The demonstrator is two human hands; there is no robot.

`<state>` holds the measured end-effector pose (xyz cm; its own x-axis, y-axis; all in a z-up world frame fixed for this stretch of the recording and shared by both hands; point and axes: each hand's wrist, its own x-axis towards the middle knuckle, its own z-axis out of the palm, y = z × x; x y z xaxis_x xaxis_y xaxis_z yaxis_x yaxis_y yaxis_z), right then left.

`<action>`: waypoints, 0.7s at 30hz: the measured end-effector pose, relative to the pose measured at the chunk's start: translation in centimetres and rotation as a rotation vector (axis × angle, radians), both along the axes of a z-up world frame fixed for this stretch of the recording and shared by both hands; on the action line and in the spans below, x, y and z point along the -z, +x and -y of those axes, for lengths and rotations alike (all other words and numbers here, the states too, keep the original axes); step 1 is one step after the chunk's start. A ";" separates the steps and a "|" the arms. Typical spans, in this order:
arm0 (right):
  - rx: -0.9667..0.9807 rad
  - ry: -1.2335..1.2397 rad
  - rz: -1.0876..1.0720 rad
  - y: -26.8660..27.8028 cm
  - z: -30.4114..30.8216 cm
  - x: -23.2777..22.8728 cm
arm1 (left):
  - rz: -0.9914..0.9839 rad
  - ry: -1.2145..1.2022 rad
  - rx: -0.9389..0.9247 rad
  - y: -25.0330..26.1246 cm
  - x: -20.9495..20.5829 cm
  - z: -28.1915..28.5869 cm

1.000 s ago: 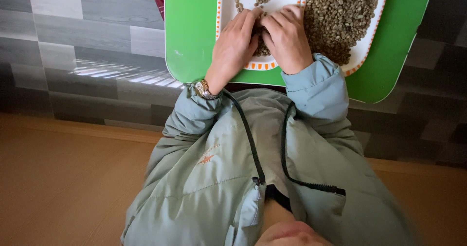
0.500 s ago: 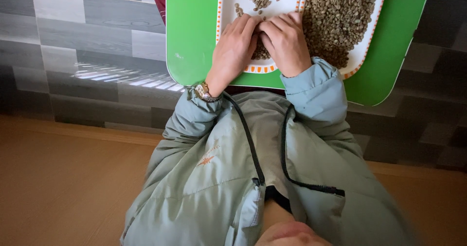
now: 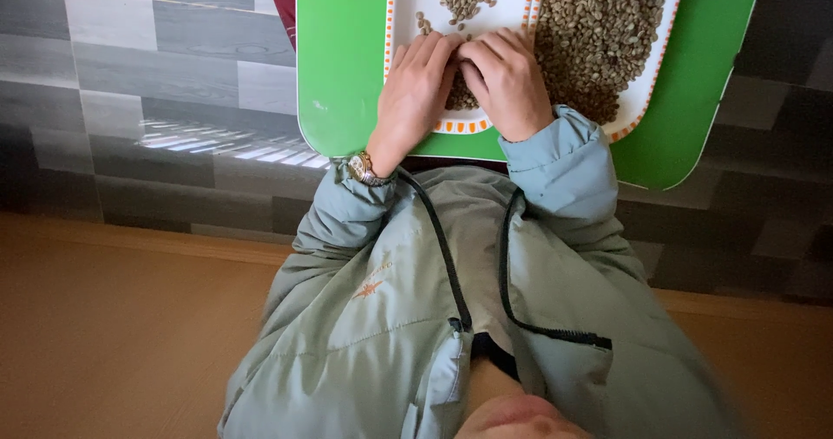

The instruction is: The person sorts green coffee beans by hand, picking them up from a pile and placing them into a right tray, then relocating beans from a left tray to the right tray.

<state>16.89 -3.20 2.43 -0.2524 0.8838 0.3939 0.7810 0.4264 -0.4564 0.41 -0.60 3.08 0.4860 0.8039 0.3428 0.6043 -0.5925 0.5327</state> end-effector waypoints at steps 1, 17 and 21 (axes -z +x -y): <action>0.002 -0.002 -0.002 0.0 0.0 -0.1 | 0.003 -0.003 0.000 0.0 -0.1 0.0; 0.302 0.232 0.093 9.2 5.4 -5.6 | 0.050 -0.011 0.038 -0.2 0.1 0.0; 0.237 0.167 0.060 7.1 3.8 -3.5 | 0.063 -0.007 0.047 -0.3 0.0 0.0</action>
<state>23.99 -7.03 5.88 -0.0736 0.8452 0.5294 0.8911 0.2941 -0.3456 0.09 -0.61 3.07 0.5009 0.7834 0.3680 0.5413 -0.6153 0.5730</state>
